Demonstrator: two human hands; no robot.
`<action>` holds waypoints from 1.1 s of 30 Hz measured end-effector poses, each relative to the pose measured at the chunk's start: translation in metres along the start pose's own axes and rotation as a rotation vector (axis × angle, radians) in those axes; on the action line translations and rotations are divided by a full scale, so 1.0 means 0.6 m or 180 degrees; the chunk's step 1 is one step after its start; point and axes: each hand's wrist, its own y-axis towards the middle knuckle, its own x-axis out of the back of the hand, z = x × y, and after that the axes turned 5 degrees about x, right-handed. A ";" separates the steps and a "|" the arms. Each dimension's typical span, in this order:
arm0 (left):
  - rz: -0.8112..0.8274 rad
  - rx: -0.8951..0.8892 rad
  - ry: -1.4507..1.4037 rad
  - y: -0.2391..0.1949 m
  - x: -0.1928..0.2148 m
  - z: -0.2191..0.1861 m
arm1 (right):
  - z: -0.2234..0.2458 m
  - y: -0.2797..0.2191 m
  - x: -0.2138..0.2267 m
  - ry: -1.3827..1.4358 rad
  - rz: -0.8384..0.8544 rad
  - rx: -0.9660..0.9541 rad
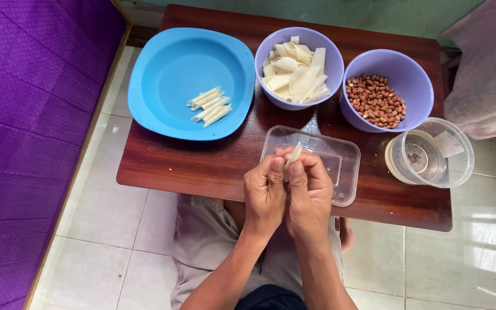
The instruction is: The person sits at a low table and repeatedly takes thin white sheets, places a peanut in the center, and rolls them into small cylindrical shapes. They place the finished rolls into a blue tray and occasionally wipe the clear plastic container used for rolling.
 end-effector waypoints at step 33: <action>0.0278 -0.0702 0.2063 0.288 0.280 0.018 | -0.134 0.318 -0.201 -0.3520 0.3384 0.2077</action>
